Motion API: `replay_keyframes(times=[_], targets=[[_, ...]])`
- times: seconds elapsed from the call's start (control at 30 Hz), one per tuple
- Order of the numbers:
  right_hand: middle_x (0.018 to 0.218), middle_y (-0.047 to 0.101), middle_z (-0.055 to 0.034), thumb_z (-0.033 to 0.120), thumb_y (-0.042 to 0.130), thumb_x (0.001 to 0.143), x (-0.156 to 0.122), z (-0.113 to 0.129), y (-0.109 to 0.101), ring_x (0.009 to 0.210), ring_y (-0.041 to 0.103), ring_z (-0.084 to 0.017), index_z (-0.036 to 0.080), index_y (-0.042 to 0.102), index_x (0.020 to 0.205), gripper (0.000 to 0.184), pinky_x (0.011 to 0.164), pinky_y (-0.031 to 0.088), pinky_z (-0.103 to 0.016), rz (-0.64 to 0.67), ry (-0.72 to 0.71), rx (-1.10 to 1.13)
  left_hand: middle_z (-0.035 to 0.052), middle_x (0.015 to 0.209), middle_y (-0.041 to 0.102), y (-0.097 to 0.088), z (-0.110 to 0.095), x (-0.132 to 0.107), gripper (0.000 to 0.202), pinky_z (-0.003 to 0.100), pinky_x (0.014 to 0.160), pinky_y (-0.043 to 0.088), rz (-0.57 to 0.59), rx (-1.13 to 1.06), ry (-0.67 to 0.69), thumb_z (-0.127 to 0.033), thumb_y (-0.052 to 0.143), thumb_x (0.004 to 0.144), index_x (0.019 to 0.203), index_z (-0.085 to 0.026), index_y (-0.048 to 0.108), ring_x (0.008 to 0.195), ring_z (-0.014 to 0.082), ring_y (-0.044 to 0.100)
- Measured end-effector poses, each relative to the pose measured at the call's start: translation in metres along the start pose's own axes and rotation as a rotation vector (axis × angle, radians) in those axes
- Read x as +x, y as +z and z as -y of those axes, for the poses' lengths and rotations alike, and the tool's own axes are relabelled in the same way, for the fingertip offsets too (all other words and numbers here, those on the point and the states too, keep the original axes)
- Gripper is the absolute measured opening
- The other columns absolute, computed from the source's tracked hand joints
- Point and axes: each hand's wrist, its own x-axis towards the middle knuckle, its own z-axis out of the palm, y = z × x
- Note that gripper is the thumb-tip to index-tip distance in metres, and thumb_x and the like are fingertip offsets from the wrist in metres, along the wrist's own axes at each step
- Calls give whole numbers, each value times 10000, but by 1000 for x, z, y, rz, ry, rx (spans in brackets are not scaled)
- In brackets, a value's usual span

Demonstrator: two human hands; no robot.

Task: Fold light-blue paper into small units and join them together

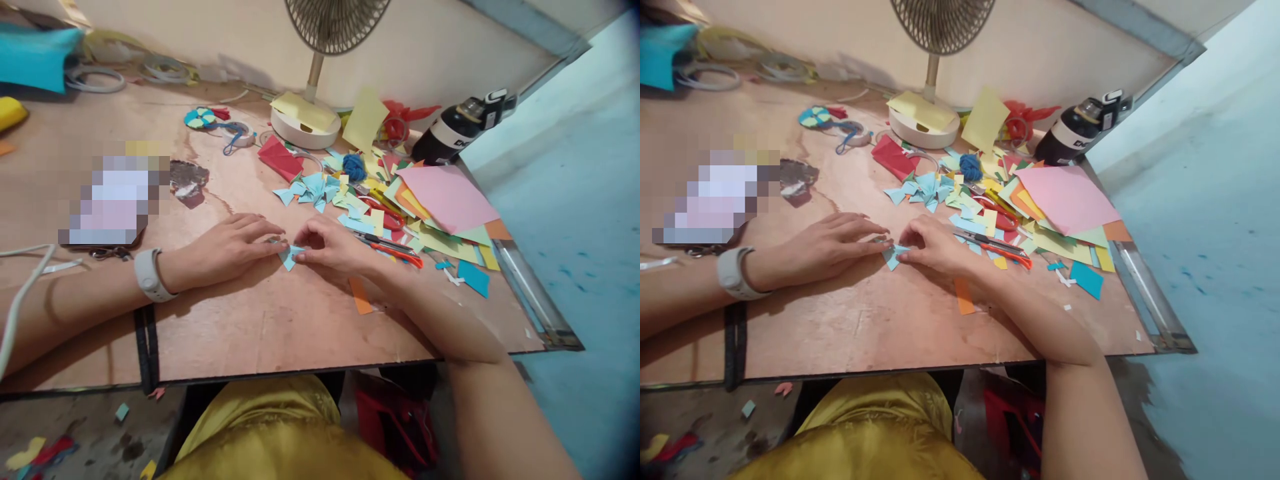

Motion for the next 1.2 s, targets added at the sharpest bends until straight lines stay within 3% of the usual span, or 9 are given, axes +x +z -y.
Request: replay_keyframes(times=[0.17,0.3,0.37,0.47,0.63,0.73,0.9,1.07,1.2], targets=[[865,641,-3,297,835,791,-3,5,5,795,555,-157,194,638,854,231,722,420,-294,29,114,127,175,1409,680,1,-5,0,358,520,1050,544,-97,-61,-124,-271,483,1080,1378,-217,673,1231,325,675],[826,656,18,291,820,804,-7,9,5,724,564,-137,192,641,945,249,678,410,-284,31,200,152,170,1400,676,-2,-5,1,387,520,1031,573,-106,-123,-166,-288,486,1078,1440,-241,615,1237,321,675],[843,669,14,301,836,797,-9,12,4,730,569,-139,195,655,980,278,674,398,-282,4,203,79,155,1410,667,-3,-5,2,403,526,1027,579,-105,-144,-180,-306,495,1074,1466,-281,585,1247,320,667],[857,677,-5,306,809,837,-11,16,4,767,572,-150,196,683,897,177,687,392,-286,15,162,-5,145,1419,656,-2,-5,2,410,526,1023,579,-98,-159,-173,-322,492,1077,1480,-311,562,1257,316,658],[820,661,-4,258,768,859,-12,18,6,773,571,-150,194,664,804,134,705,416,-282,42,150,62,182,1393,665,-2,-5,2,396,515,1015,564,-94,-173,-181,-351,465,1088,1434,-230,615,1222,327,664],[792,646,0,337,776,864,-12,20,9,723,549,-141,196,652,801,199,665,415,-280,-35,183,177,188,1268,709,-8,-8,3,440,482,966,568,-133,-187,-256,-444,494,1074,1380,-171,656,1142,325,684],[833,669,-5,564,786,856,-15,33,22,723,560,-142,217,667,860,367,660,458,-287,-308,181,355,109,1023,785,-22,-18,6,453,326,767,547,-94,-402,-407,-452,394,1115,1166,-140,718,883,224,728],[869,678,-11,427,752,924,-21,40,36,788,598,-147,219,681,842,235,722,492,-295,-332,88,345,61,1038,801,-22,-31,7,339,269,745,544,-23,-681,-341,-397,503,1088,1216,-164,713,865,191,733],[838,654,4,393,751,933,-20,36,39,768,573,-136,215,681,837,214,716,477,-292,-344,-8,348,59,1013,806,-17,-29,6,370,276,789,568,-34,-807,-387,-389,464,1098,1063,-167,758,889,197,736]])
